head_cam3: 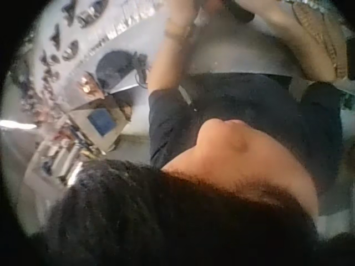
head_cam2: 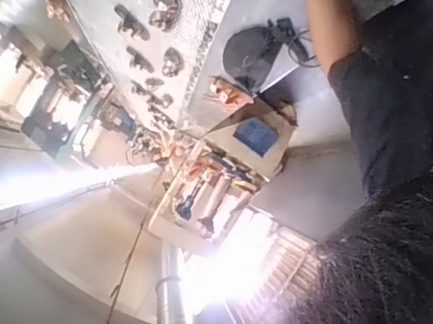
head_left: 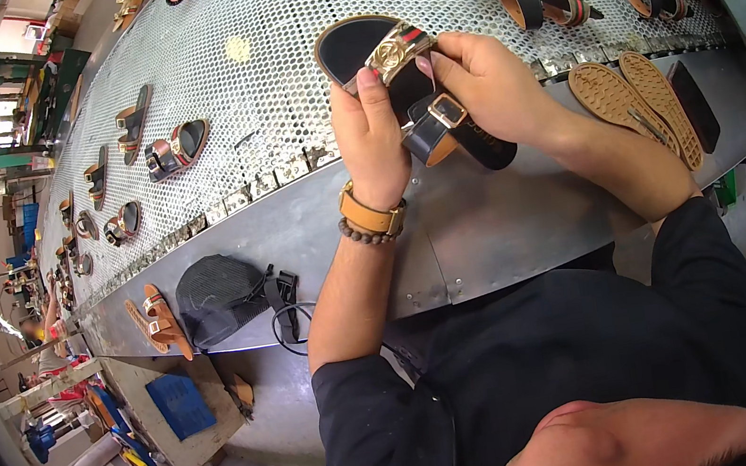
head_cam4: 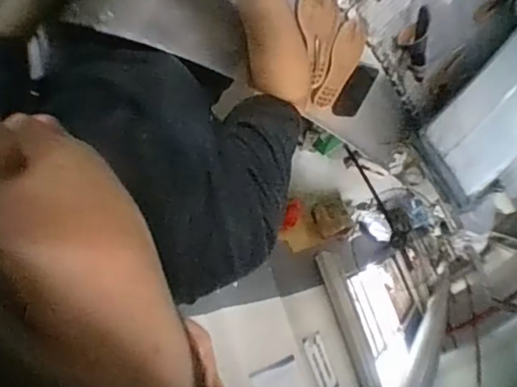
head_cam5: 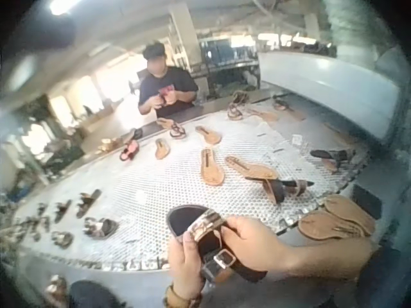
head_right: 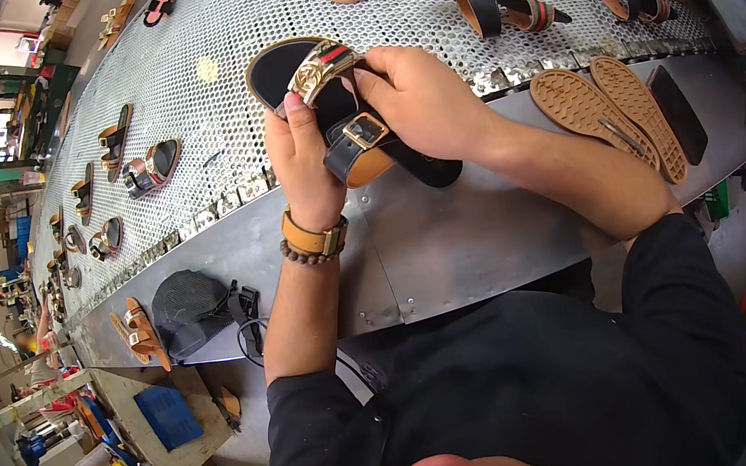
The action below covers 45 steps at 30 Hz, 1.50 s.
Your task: The person assembles sandals by taking shoe soles and uppers from a conveyor belt and attaching the uppers to the soles by hand.
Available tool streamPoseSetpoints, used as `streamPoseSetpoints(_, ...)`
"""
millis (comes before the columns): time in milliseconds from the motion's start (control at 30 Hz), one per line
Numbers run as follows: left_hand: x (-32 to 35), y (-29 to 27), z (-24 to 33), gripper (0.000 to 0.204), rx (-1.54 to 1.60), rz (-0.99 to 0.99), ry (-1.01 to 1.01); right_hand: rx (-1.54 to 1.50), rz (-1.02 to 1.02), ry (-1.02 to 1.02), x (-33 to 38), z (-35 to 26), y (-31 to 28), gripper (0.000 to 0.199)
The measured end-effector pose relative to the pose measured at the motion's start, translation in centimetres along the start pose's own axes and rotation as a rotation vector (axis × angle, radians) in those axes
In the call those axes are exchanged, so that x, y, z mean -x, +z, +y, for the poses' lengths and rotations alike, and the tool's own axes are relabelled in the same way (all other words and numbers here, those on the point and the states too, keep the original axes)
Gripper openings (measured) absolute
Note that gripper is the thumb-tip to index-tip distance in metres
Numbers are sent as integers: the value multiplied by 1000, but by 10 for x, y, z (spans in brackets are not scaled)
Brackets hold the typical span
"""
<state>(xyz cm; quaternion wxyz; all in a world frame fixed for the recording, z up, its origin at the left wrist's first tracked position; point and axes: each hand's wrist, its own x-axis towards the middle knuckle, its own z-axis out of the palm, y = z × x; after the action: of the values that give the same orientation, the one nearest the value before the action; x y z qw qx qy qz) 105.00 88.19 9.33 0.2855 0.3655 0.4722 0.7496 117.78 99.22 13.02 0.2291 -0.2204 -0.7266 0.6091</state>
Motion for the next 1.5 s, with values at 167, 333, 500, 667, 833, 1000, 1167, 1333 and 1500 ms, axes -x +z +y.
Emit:
streamPoseSetpoints(167, 2, 22, -6, 32, -165, 65, 67, 206, 13, -1, 4, 2, -22, 30)
streamPoseSetpoints(333, -7, 35, 16, 34, 60, -36, -53, 172, -25, -45, 7, -19, -53, 29)
streamPoseSetpoints(500, -21, 50, 18, 44, 153, -91, 66, 298, -128, -91, 16, -25, -87, 29)
streamPoseSetpoints(667, -23, 53, -1, 41, 128, -130, 66, 381, -149, -117, 18, -23, -100, 29)
streamPoseSetpoints(833, -24, 63, -6, 38, 96, -98, 30, 450, -192, -150, 11, -3, -118, 31)
streamPoseSetpoints(1000, -34, 77, 5, 34, 206, 119, -42, -582, -489, 276, -12, 17, -168, 33)
streamPoseSetpoints(1167, -39, 83, -1, 17, 535, 264, -119, -659, -114, 146, -11, -3, -204, 26)
streamPoseSetpoints(1333, -30, 113, -29, 26, 583, -313, -441, -682, -182, 98, -2, 2, -217, 35)
streamPoseSetpoints(1500, -24, 150, -16, 80, 444, -394, -338, -432, -518, 99, 14, -16, -234, 45)
